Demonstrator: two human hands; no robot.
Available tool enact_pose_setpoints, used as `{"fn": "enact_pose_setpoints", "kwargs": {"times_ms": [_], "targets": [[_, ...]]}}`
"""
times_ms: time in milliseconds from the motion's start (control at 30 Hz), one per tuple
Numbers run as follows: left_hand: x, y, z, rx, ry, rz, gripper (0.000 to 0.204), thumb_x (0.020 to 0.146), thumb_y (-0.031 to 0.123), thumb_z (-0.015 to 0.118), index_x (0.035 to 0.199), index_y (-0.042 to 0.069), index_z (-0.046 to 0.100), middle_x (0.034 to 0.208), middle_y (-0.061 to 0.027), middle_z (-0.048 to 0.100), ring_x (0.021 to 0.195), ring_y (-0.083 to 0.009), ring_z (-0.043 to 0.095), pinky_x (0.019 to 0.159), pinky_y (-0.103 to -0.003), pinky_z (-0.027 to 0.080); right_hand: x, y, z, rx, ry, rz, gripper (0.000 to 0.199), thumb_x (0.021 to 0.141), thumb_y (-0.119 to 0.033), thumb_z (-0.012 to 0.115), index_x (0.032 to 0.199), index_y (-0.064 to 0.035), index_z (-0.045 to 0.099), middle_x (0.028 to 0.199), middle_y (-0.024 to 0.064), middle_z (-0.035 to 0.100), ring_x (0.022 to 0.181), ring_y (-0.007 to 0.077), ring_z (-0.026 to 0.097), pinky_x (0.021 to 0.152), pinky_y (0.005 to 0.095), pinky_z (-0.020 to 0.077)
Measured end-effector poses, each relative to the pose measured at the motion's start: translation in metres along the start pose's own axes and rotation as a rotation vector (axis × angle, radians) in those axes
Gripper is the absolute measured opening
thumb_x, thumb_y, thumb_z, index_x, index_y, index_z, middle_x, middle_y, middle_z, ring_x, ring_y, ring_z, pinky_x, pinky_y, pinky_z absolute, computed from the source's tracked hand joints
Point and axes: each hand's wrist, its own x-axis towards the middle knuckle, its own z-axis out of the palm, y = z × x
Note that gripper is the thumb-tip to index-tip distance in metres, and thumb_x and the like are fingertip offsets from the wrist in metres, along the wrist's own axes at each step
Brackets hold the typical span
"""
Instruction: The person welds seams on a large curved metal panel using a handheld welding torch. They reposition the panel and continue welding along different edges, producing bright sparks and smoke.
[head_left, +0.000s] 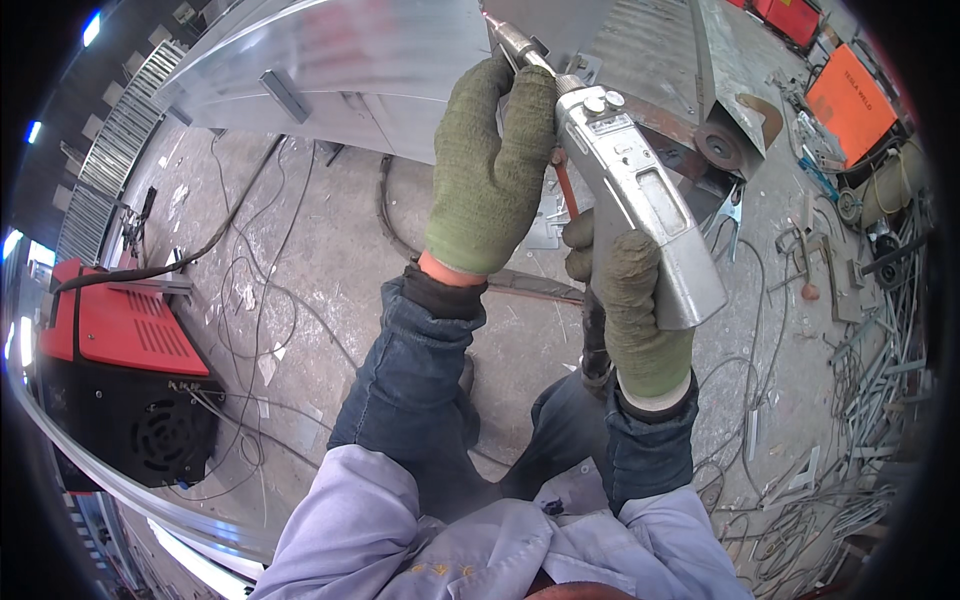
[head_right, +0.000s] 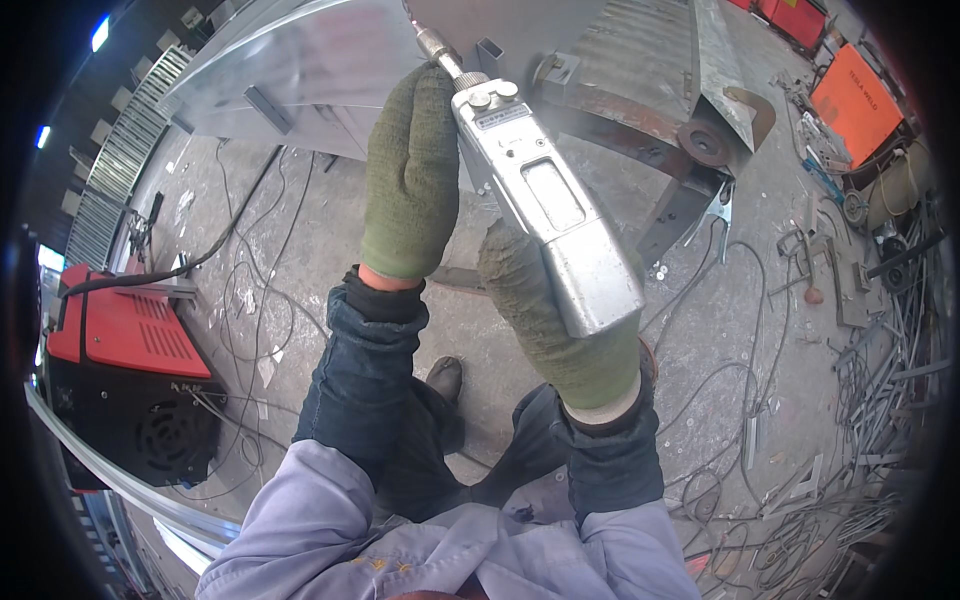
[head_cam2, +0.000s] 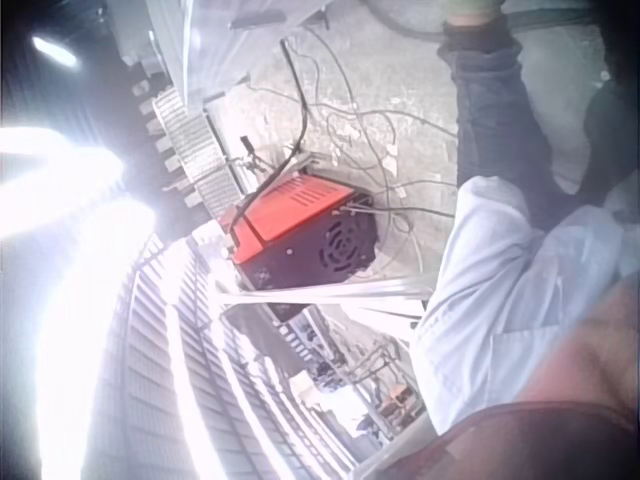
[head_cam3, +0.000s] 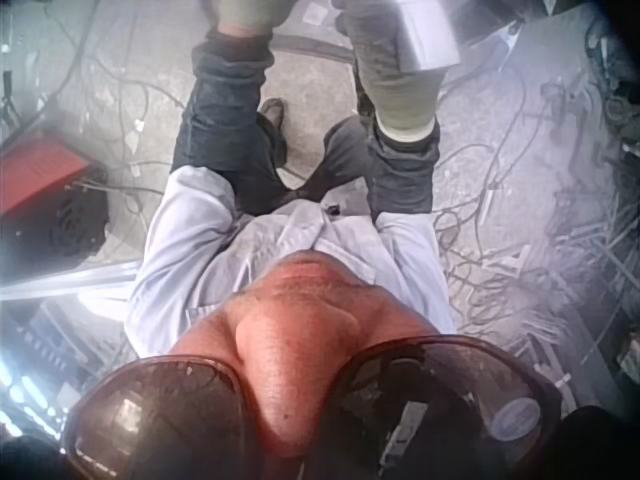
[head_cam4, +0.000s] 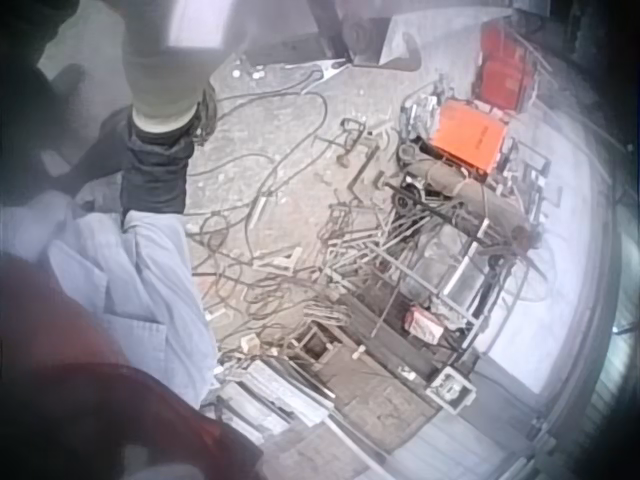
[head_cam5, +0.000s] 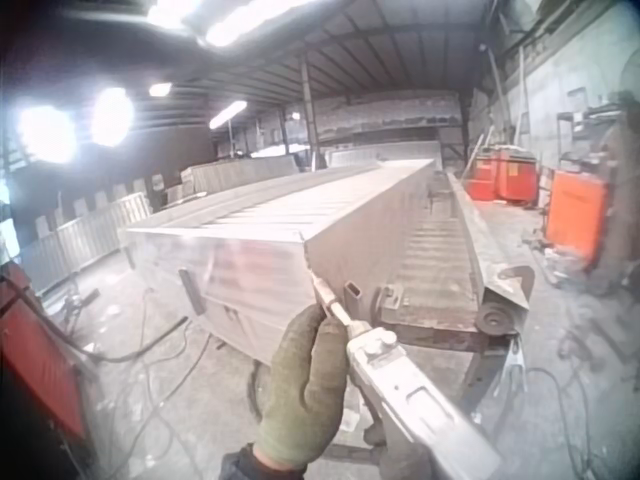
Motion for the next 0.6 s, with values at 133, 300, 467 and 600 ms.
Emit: {"fn": "enact_pose_setpoints", "kwargs": {"times_ms": [133,300,467,600], "targets": [[-0.003,-0.001,0.001,0.060,0.033,0.093,0.046,0.103,-0.003,0.054,0.149,0.000,0.051,0.130,-0.0208,0.065,0.110,-0.0352,0.069,0.096,-0.044,0.059,0.001,0.002,-0.001,0.014,0.000,-0.011,0.084,0.100,-0.077,0.059,0.127,0.0022,0.064,0.098,0.0064,0.068,0.079,0.0116,0.061,0.065,0.0263,0.0459],[0.000,0.014,0.010,-0.117,0.172,-0.041,0.043,0.112,0.037,0.060,0.124,-0.004,0.068,0.107,-0.0126,0.070,0.097,-0.0202,0.068,0.083,-0.036,0.056,0.001,0.002,-0.001,0.017,-0.003,0.002,0.083,0.101,-0.076,0.058,0.127,0.0029,0.064,0.097,0.0068,0.068,0.079,0.0118,0.061,0.065,0.0266,0.0461],[-0.008,-0.010,0.001,0.149,0.004,0.199,0.070,0.093,-0.014,0.056,0.159,0.001,0.042,0.138,-0.0234,0.063,0.119,-0.0380,0.068,0.101,-0.047,0.059,0.001,0.008,-0.006,0.083,-0.053,0.065,0.080,0.103,-0.074,0.057,0.127,0.0024,0.063,0.097,0.0067,0.068,0.079,0.0111,0.060,0.064,0.0256,0.0454],[-0.009,-0.016,0.001,0.336,0.028,0.303,0.070,0.092,-0.015,0.056,0.159,0.000,0.043,0.138,-0.0238,0.063,0.120,-0.0380,0.068,0.102,-0.047,0.059,0.002,0.007,-0.004,0.139,-0.049,0.039,0.078,0.104,-0.072,0.055,0.127,0.0020,0.063,0.097,0.0061,0.068,0.078,0.0104,0.060,0.063,0.0252,0.0450]]}}
